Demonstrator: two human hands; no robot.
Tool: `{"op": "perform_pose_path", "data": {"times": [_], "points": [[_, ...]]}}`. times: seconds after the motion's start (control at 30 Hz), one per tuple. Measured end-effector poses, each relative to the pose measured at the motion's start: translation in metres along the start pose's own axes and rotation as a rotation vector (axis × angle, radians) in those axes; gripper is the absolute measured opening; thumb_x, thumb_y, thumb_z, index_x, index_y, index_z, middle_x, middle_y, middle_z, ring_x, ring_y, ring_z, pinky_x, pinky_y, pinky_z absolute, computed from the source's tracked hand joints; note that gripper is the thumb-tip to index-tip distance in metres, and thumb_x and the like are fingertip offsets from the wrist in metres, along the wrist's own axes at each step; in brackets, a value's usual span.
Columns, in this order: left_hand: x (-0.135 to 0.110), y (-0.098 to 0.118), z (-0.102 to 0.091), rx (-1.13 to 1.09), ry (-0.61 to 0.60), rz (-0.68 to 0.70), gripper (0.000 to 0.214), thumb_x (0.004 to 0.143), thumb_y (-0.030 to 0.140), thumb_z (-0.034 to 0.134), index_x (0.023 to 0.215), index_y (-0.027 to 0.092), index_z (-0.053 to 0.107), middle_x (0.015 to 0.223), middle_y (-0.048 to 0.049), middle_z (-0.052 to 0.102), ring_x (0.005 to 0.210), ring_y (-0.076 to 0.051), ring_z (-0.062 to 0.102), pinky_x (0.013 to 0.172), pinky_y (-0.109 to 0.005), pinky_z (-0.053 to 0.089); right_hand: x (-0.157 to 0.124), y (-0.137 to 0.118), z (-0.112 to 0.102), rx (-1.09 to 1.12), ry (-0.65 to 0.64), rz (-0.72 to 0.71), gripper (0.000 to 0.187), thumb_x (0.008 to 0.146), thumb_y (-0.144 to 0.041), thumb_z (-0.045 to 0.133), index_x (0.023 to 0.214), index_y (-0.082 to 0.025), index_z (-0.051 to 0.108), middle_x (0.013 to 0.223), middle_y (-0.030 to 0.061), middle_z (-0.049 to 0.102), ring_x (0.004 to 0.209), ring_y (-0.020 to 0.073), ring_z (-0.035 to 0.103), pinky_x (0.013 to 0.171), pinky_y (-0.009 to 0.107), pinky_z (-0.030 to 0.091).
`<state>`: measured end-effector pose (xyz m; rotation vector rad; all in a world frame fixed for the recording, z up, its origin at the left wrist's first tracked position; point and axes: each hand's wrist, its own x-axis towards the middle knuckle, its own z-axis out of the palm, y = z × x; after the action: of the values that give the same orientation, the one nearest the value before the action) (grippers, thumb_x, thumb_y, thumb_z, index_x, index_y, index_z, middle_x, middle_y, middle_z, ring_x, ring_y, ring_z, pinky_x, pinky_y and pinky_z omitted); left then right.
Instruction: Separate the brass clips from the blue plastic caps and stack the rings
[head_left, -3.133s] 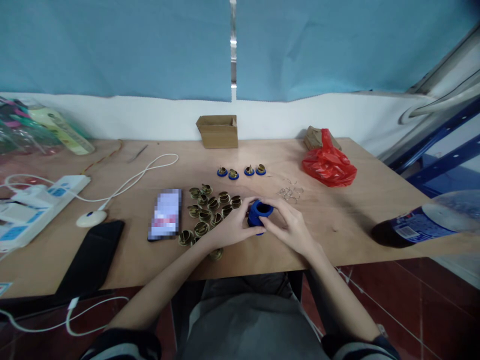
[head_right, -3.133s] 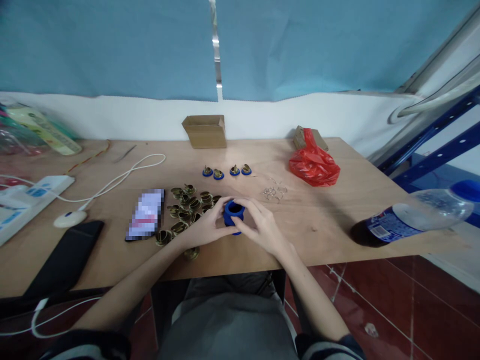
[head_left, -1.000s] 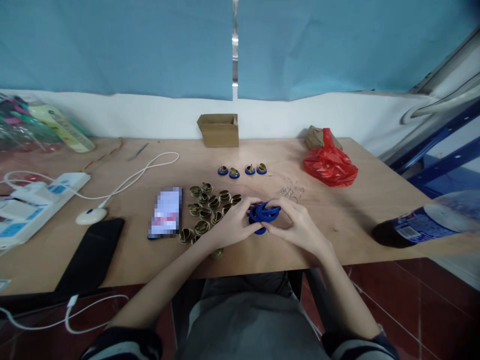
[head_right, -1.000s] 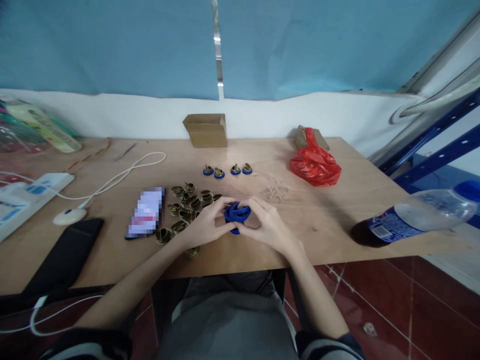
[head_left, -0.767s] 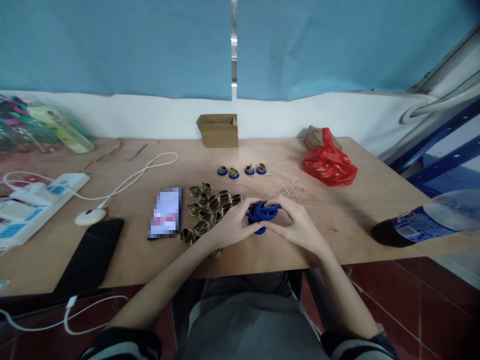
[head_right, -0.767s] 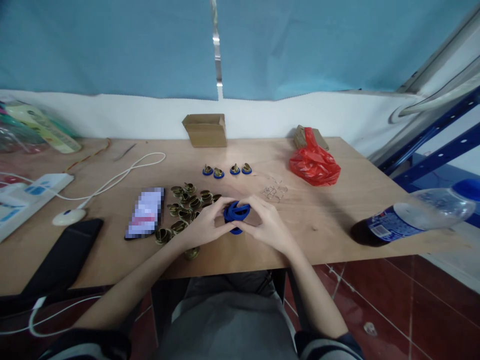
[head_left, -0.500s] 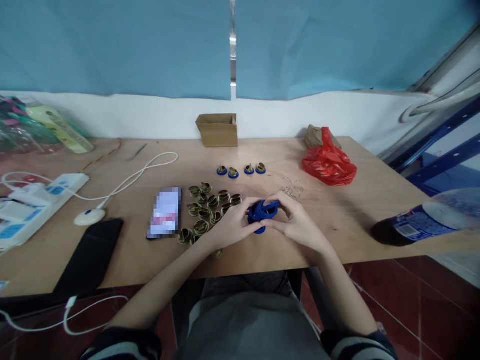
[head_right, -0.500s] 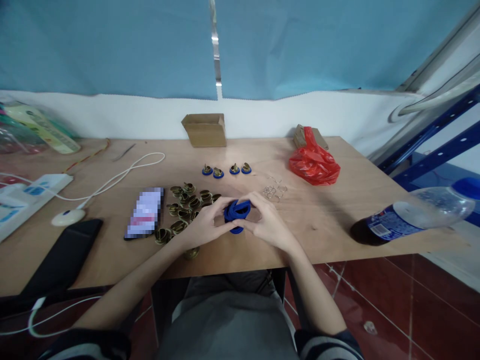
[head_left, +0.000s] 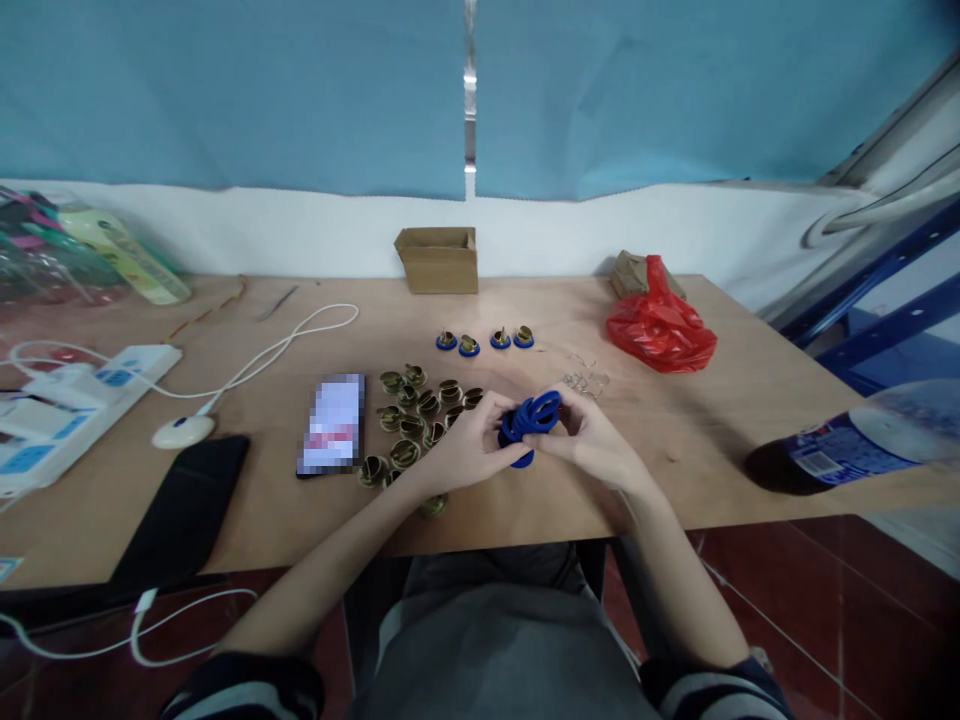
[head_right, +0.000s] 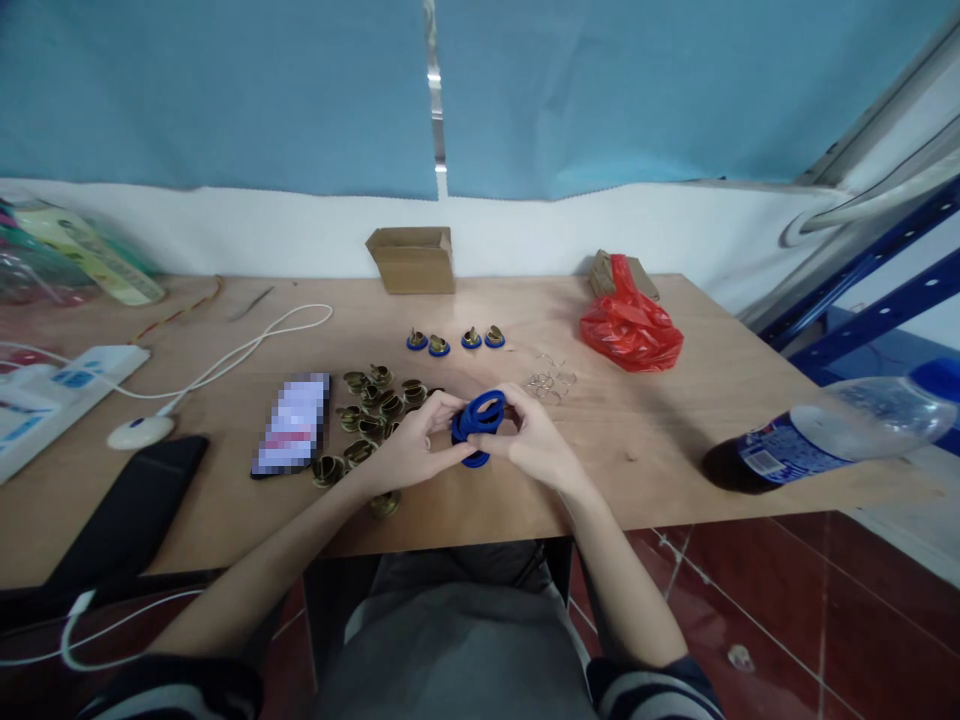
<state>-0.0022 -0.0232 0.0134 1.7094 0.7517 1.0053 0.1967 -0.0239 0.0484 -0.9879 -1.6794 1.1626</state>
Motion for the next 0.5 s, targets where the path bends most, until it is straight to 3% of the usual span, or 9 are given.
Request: {"op": "perform_pose_path", "data": {"times": [0.27, 0.5], "points": [[-0.0002, -0.0012, 0.0006, -0.013, 0.007, -0.017, 0.04, 0.083, 0.023, 0.076, 0.114, 0.02, 0.049, 0.12, -0.0132, 0.07, 0.116, -0.027, 0.07, 0.102, -0.047, 0.057, -0.0012, -0.0024, -0.0009, -0.014, 0.003, -0.052, 0.019, 0.077, -0.024, 0.079, 0.088, -0.021, 0.064, 0.093, 0.0014, 0.066, 0.091, 0.0186, 0.064, 0.088, 0.037, 0.053], [-0.0012, -0.0029, 0.0, -0.025, -0.012, -0.034, 0.059, 0.083, 0.023, 0.076, 0.131, 0.023, 0.042, 0.142, -0.0177, 0.06, 0.135, -0.03, 0.059, 0.113, -0.051, 0.05, 0.0, 0.0022, 0.0013, 0.005, 0.0, -0.041, 0.02, 0.077, -0.022, 0.078, 0.091, -0.022, 0.064, 0.098, 0.0016, 0.066, 0.095, 0.0184, 0.065, 0.092, 0.038, 0.052]]}}
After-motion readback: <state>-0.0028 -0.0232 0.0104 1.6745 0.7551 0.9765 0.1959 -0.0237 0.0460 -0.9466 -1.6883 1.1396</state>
